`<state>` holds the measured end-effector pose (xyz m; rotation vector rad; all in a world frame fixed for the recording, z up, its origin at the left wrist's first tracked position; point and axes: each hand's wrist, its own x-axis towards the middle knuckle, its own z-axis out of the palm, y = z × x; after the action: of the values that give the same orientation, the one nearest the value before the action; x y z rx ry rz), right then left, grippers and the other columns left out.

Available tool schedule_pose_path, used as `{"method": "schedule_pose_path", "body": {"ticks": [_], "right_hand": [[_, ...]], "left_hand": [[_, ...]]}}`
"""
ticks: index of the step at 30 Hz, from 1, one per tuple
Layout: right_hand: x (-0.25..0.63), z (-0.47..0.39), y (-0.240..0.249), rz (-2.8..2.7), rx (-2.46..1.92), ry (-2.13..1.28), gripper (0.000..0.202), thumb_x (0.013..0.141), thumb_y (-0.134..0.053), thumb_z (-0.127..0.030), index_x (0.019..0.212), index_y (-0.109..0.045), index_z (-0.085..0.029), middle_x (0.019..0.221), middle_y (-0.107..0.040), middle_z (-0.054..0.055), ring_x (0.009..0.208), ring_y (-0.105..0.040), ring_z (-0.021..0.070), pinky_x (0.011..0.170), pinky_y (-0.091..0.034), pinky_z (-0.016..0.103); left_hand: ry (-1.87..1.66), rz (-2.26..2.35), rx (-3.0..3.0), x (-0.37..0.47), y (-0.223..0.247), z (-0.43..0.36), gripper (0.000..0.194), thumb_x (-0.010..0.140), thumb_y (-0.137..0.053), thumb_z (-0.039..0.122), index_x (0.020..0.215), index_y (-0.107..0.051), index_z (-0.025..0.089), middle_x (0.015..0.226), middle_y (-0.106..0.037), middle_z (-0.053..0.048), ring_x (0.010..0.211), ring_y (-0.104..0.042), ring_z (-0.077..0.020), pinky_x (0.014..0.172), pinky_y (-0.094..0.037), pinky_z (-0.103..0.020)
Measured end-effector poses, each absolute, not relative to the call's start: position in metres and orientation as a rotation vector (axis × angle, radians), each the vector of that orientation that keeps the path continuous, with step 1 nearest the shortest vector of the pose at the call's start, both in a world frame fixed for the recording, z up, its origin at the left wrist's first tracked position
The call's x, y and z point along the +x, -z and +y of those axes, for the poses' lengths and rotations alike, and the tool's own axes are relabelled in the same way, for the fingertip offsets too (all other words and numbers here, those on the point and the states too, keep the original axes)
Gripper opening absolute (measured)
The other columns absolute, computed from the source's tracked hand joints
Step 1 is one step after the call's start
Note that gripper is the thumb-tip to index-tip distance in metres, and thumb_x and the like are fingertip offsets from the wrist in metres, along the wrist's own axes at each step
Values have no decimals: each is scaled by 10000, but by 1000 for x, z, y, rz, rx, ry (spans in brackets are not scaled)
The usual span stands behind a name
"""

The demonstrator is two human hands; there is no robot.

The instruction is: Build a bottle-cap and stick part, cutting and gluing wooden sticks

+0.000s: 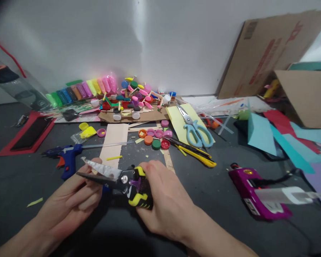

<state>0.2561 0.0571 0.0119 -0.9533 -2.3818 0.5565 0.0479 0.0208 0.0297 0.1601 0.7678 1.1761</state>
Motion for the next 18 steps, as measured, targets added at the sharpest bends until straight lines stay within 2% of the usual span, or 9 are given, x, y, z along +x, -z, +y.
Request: {"method": "schedule_pose_path", "body": {"ticks": [5, 10, 18], "right_hand": [[256, 56, -10, -2378, -954, -551, 353, 754, -558, -149, 1097, -477, -167, 926, -598, 81, 812, -571, 225, 696, -491, 334], [258, 54, -12, -2390, -982, -625, 449, 677, -582, -122, 1109, -475, -183, 980, -611, 79, 871, -593, 226, 753, -507, 340], [262, 57, -13, -2415, -979, -647, 444, 674, -577, -106, 1100, -488, -193, 949, -622, 71, 837, -597, 220, 729, -509, 332]], "left_hand": [[-1161, 786, 139, 49, -30, 20, 306, 695, -858, 285, 786, -610, 132, 537, -544, 89, 351, -62, 41, 350, -112, -132], [-1157, 751, 193, 47, -30, 21, 300, 688, -861, 308, 773, -620, 150, 493, -489, 109, 347, -56, 29, 350, -92, -142], [-1191, 853, 301, 46, -35, 24, 372, 675, -860, 354, 658, -546, 156, 455, -452, 118, 332, -86, 26, 345, -134, -121]]}}
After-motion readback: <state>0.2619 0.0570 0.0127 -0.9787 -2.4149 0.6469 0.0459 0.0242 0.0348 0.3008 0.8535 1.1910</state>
